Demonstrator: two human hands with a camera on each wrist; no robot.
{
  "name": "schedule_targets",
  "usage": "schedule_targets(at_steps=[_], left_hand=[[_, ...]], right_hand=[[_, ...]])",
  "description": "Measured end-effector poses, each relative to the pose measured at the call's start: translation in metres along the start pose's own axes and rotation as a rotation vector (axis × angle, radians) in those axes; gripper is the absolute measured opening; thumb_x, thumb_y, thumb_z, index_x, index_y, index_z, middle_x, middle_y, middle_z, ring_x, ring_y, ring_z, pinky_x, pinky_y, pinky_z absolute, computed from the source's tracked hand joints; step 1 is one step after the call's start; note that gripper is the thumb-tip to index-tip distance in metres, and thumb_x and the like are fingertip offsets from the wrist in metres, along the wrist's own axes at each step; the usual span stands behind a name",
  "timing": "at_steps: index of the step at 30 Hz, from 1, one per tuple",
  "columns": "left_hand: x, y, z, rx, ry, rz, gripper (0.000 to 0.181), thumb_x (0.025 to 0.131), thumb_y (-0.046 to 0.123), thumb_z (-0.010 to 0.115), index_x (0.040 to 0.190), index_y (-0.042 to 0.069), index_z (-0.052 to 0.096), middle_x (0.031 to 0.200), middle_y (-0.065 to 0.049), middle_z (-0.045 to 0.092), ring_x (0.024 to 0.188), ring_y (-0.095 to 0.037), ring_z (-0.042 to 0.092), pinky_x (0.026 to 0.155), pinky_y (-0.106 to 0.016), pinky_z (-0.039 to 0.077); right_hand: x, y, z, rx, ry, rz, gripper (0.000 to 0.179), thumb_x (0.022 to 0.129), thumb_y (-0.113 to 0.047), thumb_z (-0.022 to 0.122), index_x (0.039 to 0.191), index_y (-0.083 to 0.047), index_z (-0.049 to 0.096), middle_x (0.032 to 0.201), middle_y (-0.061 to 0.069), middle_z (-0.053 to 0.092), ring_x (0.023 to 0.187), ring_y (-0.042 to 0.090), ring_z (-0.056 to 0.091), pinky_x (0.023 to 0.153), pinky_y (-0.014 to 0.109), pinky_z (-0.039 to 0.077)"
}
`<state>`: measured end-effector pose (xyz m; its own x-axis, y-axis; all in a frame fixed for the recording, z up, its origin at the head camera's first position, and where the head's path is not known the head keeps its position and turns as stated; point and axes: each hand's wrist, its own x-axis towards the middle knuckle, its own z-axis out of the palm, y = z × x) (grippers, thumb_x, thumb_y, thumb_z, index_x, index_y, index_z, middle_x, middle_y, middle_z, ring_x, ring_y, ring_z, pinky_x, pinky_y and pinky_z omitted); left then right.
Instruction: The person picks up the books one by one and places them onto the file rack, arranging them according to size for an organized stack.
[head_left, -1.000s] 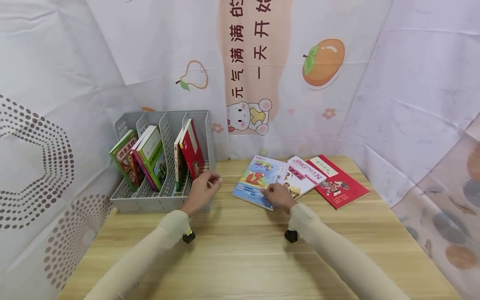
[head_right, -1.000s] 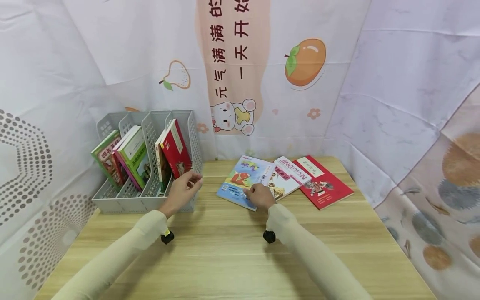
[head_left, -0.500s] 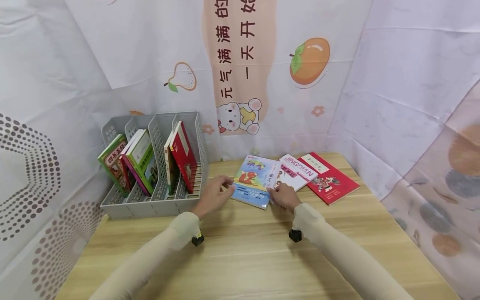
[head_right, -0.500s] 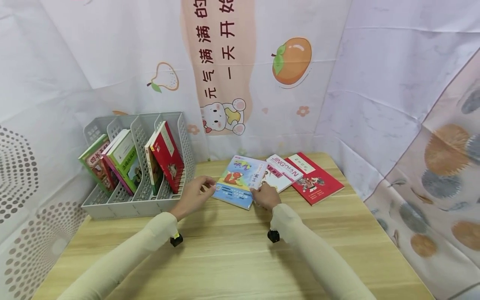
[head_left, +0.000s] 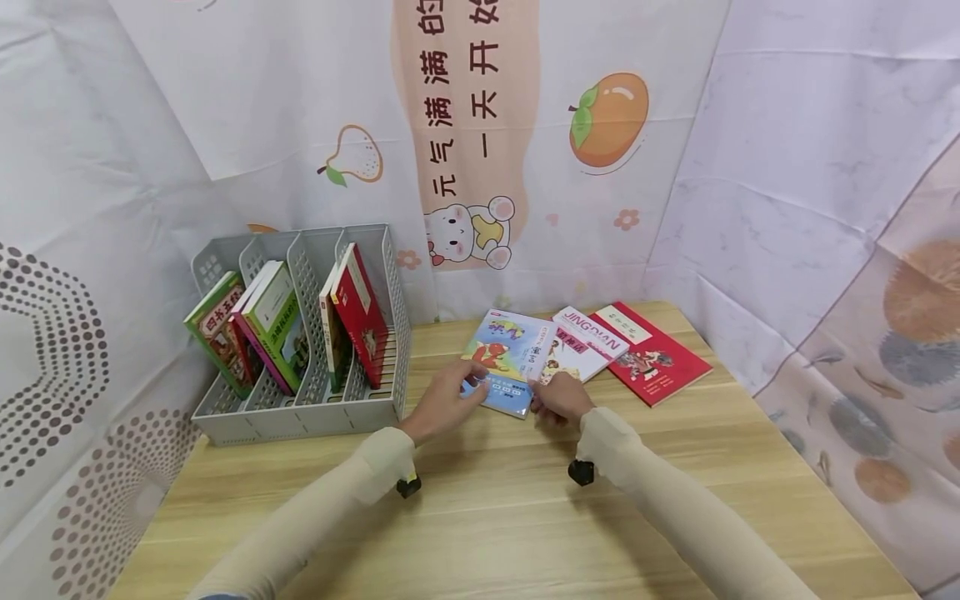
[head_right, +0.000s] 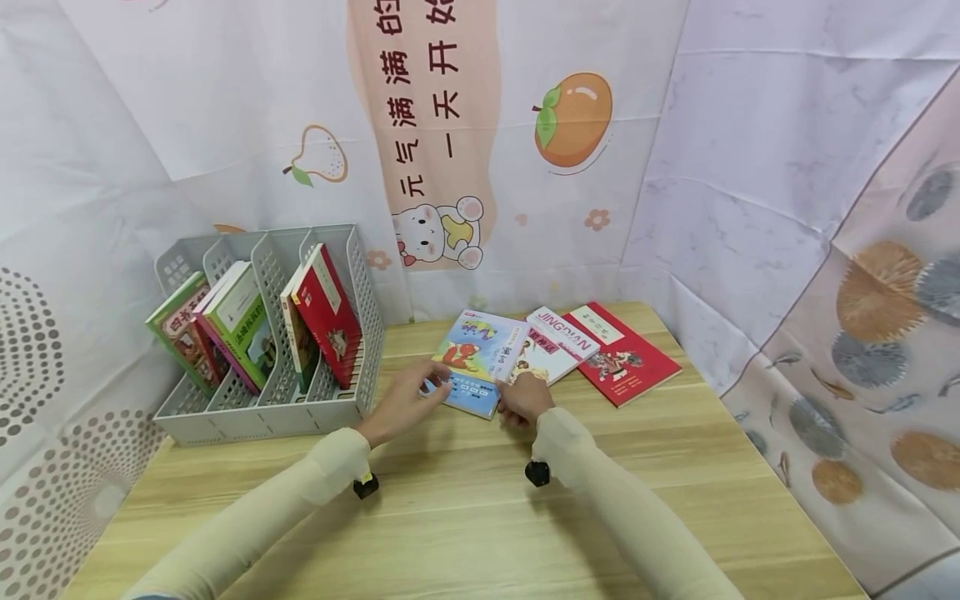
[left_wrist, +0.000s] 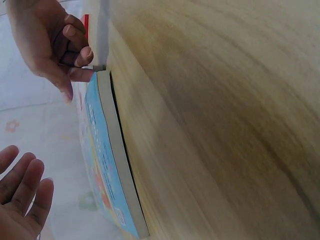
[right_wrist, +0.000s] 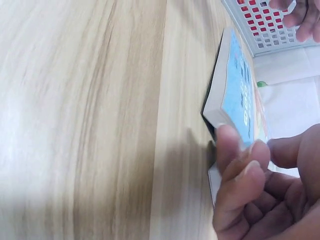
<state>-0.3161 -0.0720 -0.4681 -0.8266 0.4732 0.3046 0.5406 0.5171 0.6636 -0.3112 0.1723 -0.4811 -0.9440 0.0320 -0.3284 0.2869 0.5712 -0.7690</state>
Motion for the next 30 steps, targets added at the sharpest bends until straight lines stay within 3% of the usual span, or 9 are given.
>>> schedule_targets(at_steps=[6,11,16,21,27,30], left_hand=[[0.0,0.0,0.003,0.017,-0.001,0.013,0.031,0.102,0.024,0.064,0.125,0.004,0.066,0.114,-0.003,0.066,0.101,-0.016,0.059,0.085,-0.036,0.052],[-0.001,0.0,0.005,0.013,-0.017,0.026,0.032,0.103,0.028,0.063,0.125,0.004,0.066,0.115,-0.006,0.068,0.1,-0.016,0.059,0.084,-0.035,0.052],[-0.004,-0.001,0.007,0.002,-0.023,0.018,0.031,0.103,0.027,0.064,0.125,0.005,0.066,0.115,-0.006,0.067,0.1,-0.017,0.058,0.084,-0.035,0.051],[-0.005,-0.002,0.009,0.003,-0.024,0.029,0.033,0.104,0.03,0.062,0.125,0.005,0.066,0.117,-0.005,0.066,0.101,-0.015,0.059,0.083,-0.034,0.052],[-0.008,-0.003,0.008,-0.021,-0.007,0.015,0.029,0.103,0.026,0.063,0.123,0.005,0.066,0.116,-0.003,0.066,0.101,-0.014,0.06,0.086,-0.036,0.052],[-0.009,-0.004,0.007,-0.02,-0.004,0.006,0.026,0.103,0.026,0.064,0.122,0.007,0.066,0.115,-0.001,0.066,0.101,-0.013,0.06,0.086,-0.035,0.052]], right_hand=[[-0.011,-0.008,0.005,0.095,-0.085,0.035,0.047,0.106,-0.032,0.055,0.089,0.007,0.074,0.061,0.007,0.066,0.042,0.009,0.046,0.04,0.024,0.039],[-0.013,-0.007,0.012,0.179,-0.098,0.077,0.042,0.104,-0.032,0.062,0.089,0.006,0.072,0.062,0.006,0.066,0.041,0.006,0.043,0.04,0.021,0.037],[-0.012,-0.006,0.018,0.224,-0.108,0.118,0.032,0.1,-0.027,0.069,0.09,0.003,0.072,0.066,0.009,0.07,0.042,0.006,0.045,0.042,0.02,0.038],[-0.009,-0.005,0.02,0.283,-0.194,0.15,0.025,0.098,-0.023,0.071,0.096,0.002,0.072,0.078,0.01,0.075,0.047,0.005,0.051,0.045,0.018,0.04],[-0.004,-0.004,0.017,0.495,-0.293,0.123,0.02,0.101,-0.014,0.065,0.108,0.004,0.07,0.096,0.019,0.076,0.057,0.006,0.062,0.052,0.017,0.047],[-0.002,-0.004,0.015,0.61,-0.298,0.118,0.02,0.101,-0.009,0.063,0.113,0.006,0.068,0.096,0.018,0.076,0.059,0.005,0.061,0.056,0.017,0.049]])
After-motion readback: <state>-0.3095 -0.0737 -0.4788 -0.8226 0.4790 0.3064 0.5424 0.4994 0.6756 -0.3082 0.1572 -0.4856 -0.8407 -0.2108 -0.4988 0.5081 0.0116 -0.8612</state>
